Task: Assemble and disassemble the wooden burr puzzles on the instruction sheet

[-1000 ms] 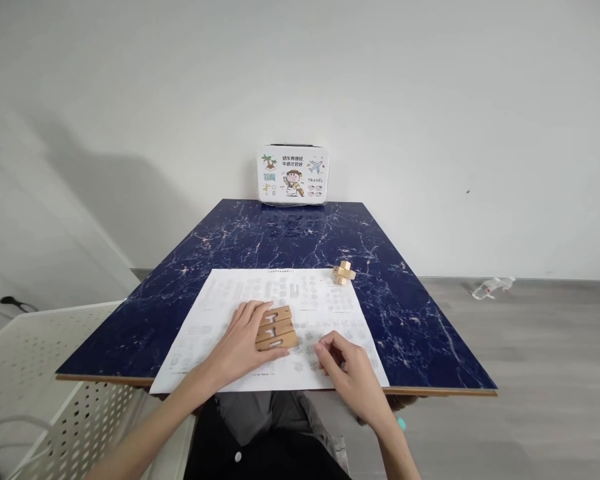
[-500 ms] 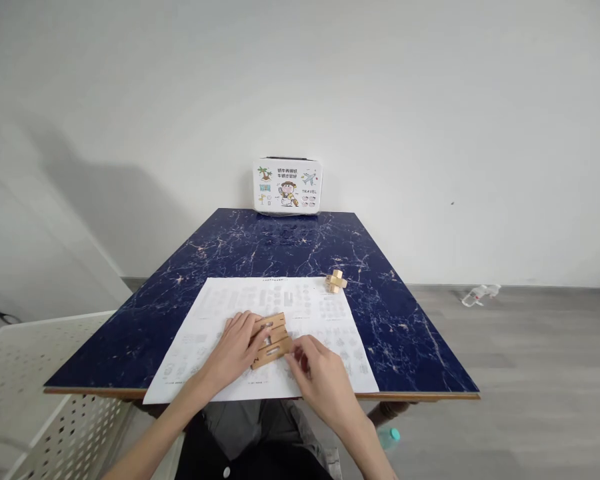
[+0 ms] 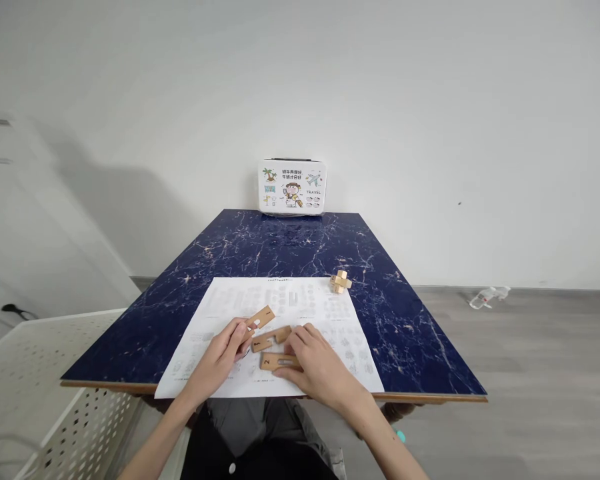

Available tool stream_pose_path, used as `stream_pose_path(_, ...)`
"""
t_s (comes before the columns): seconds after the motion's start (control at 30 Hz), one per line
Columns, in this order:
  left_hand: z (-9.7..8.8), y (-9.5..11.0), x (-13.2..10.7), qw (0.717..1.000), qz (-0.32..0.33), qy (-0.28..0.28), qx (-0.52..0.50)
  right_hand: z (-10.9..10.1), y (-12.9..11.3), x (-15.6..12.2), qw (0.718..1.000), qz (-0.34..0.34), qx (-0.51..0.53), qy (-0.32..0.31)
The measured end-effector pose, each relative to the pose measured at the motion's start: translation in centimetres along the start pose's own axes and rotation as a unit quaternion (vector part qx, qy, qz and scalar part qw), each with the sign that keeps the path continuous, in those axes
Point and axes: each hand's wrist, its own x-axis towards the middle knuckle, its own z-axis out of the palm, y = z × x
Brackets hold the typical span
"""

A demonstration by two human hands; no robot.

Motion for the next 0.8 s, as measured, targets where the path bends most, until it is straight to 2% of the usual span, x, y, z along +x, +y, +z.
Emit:
stream_pose_path(0.13, -0.2, -0.3, -0.1, 0.998, -0.016, -0.024, -0.047, -0.1, 0.3, -0.4, 0.999, 0.033, 0.033, -0.018)
stream_pose_path(0.27, -0.7, -0.4, -0.2, 0.995, -0.023, -0.043, -0.091, 0.4, 0.2, 0.0, 0.986, 0.084, 0.137, 0.037)
stream_pose_path(0.4, -1.0, -0.5, -0.4, 0.991, -0.015, -0.053, -0.122, 1.6, -0.3, 1.4, 0.923, 0.140, 0.347, 0.084)
stream_pose_path(0.47, -0.9, -0.7, -0.5, 0.992, -0.009, -0.052, -0.119, 2.3, -0.3, 1.9, 0.905, 0.156, 0.380, 0.110)
stream_pose_path(0.53, -0.7, -1.0, -0.5, 0.996, -0.001, -0.026, -0.083, 2.7, 0.0, 2.0, 0.910, 0.161, 0.358, 0.135)
stream_pose_path(0.67, -0.2, -1.2, -0.4, 0.997, 0.007, 0.038, 0.073, 3.0, 0.8, 1.3, 0.919, 0.173, 0.307, 0.176)
stream_pose_path(0.73, -0.3, -1.1, -0.2, 0.986, 0.004, 0.027, 0.164, 2.9, 0.9, 0.8, 0.914, 0.179, 0.314, 0.182)
stream_pose_path(0.8, -0.6, -0.7, 0.3, 0.962, -0.006, 0.005, 0.274, 2.8, 0.8, 0.5, 0.912, 0.181, 0.319, 0.181)
